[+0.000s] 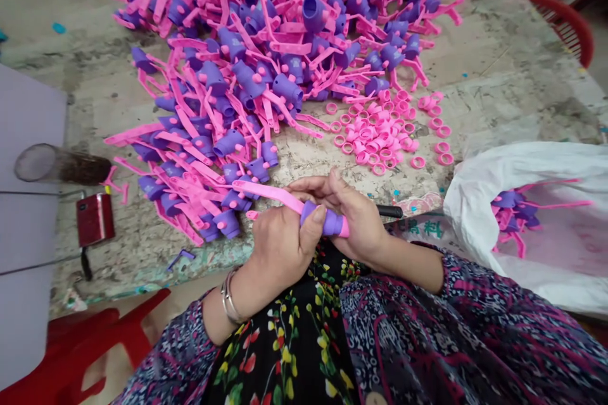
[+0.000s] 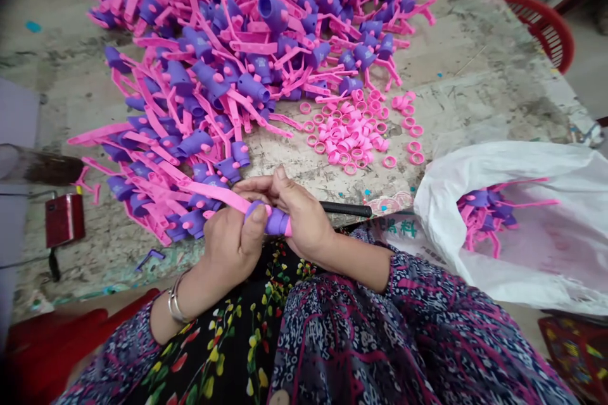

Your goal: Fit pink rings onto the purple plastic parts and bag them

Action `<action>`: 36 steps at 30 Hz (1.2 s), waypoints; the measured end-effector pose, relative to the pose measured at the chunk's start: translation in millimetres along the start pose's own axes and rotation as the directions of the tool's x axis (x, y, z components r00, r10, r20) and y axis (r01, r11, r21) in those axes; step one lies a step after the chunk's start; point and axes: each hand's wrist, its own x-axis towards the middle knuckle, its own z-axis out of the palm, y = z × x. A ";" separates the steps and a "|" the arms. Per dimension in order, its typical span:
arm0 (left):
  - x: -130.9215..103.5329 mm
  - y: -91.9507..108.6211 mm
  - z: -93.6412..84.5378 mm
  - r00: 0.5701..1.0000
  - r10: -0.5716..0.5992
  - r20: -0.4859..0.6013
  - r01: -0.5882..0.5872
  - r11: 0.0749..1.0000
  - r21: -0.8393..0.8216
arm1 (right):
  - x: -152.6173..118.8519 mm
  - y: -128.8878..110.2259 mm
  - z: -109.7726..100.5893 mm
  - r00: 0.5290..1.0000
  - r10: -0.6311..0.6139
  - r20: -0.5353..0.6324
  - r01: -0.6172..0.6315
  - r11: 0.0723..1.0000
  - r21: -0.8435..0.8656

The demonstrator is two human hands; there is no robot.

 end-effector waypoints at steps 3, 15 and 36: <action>-0.4 2.2 1.9 1.000 0.016 -0.006 -0.016 0.995 0.103 | -0.1 4.4 -0.5 0.999 0.000 -0.034 -0.001 1.000 -0.013; 1.4 3.2 3.6 0.999 -0.031 0.045 0.024 0.990 0.138 | 7.9 15.4 -3.4 0.996 -0.086 -0.025 0.088 0.995 0.049; 15.2 3.1 18.4 0.848 -0.348 0.400 0.530 0.567 -0.630 | -0.7 -3.3 -21.7 0.980 0.092 0.177 -0.065 0.986 -0.154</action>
